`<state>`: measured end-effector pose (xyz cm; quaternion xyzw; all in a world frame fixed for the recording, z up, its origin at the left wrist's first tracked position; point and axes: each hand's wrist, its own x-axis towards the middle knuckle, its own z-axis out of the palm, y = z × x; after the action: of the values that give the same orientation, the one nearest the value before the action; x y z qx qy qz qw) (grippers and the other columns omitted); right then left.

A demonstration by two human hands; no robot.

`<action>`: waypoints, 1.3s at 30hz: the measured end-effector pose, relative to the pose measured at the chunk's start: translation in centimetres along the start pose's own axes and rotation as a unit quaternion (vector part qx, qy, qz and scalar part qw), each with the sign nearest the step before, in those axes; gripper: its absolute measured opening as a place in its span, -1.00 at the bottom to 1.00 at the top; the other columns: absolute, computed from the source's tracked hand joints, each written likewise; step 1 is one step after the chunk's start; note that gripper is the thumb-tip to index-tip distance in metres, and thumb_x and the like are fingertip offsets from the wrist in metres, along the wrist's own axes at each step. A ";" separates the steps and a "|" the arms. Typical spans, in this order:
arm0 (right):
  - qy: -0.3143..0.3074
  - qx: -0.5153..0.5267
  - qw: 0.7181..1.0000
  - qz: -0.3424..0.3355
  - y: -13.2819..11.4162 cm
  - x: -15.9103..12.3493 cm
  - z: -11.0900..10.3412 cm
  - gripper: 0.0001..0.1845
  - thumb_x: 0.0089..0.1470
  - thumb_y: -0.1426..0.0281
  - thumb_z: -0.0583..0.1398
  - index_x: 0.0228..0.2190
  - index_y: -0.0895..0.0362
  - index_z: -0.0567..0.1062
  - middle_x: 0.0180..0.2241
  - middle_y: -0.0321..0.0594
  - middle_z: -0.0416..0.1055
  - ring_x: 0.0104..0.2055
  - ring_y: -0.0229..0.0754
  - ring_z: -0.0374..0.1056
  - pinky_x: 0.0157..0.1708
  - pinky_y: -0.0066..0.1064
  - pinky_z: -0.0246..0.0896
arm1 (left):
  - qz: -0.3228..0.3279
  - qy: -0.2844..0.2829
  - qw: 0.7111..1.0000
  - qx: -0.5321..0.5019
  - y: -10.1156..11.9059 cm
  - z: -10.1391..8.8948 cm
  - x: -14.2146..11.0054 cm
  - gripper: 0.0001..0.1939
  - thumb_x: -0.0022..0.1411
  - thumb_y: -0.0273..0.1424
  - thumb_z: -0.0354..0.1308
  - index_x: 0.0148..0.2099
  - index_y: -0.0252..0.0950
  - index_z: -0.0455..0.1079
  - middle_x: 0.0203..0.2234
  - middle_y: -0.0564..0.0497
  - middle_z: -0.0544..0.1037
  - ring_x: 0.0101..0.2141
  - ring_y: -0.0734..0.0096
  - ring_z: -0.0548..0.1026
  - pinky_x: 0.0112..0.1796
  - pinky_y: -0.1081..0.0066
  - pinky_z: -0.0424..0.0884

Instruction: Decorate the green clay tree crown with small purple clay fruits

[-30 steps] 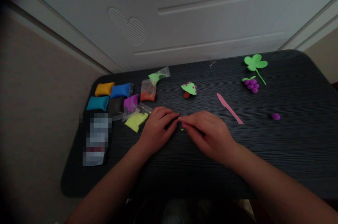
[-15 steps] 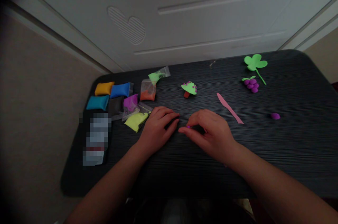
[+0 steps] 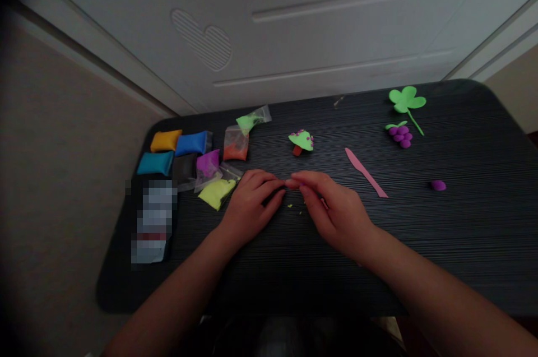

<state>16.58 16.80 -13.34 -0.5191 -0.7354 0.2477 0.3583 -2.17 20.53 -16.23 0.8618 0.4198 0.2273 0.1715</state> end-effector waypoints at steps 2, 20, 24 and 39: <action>-0.006 -0.006 1.000 -0.002 -0.1 0.0 0.0 -0.73 0.09 0.49 0.03 -0.14 0.06 0.30 -0.23 -0.27 0.46 -0.19 -0.25 0.38 -0.23 -0.37 0.32 | -0.002 -0.002 1.000 0.000 0.0 0.0 0.0 -0.78 0.18 -0.40 -0.02 -0.16 -0.31 0.37 -0.28 -0.06 0.42 -0.18 0.32 0.28 -0.13 0.22 0.27; -0.008 0.002 0.998 -0.055 0.0 0.3 -0.4 -0.84 -0.03 0.41 0.19 -0.31 0.07 0.38 -0.37 -0.28 0.43 -0.30 -0.24 0.36 -0.32 -0.35 0.31 | -0.003 0.000 1.000 -0.004 0.1 0.0 0.1 -0.77 0.17 -0.39 -0.01 -0.15 -0.32 0.37 -0.29 -0.06 0.42 -0.18 0.32 0.29 -0.13 0.23 0.28; -0.007 0.022 0.998 -0.060 0.0 0.3 -0.4 -0.83 -0.08 0.39 0.22 -0.35 0.07 0.38 -0.40 -0.29 0.42 -0.32 -0.24 0.36 -0.33 -0.34 0.31 | -0.002 0.003 1.000 -0.007 0.1 0.0 0.1 -0.78 0.17 -0.40 -0.01 -0.15 -0.31 0.37 -0.29 -0.06 0.42 -0.19 0.31 0.29 -0.14 0.21 0.28; 0.008 0.025 0.998 -0.060 0.1 0.3 -0.1 -0.88 -0.09 0.41 0.23 -0.43 0.09 0.37 -0.46 -0.29 0.40 -0.37 -0.25 0.34 -0.38 -0.33 0.30 | 0.002 0.007 1.000 -0.007 0.0 0.0 0.0 -0.79 0.17 -0.40 -0.01 -0.16 -0.31 0.37 -0.30 -0.06 0.43 -0.19 0.31 0.30 -0.15 0.20 0.29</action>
<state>16.67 17.15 -13.21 -0.4668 -0.7561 0.2394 0.3912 -2.09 20.53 -16.24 0.8600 0.4173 0.2364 0.1742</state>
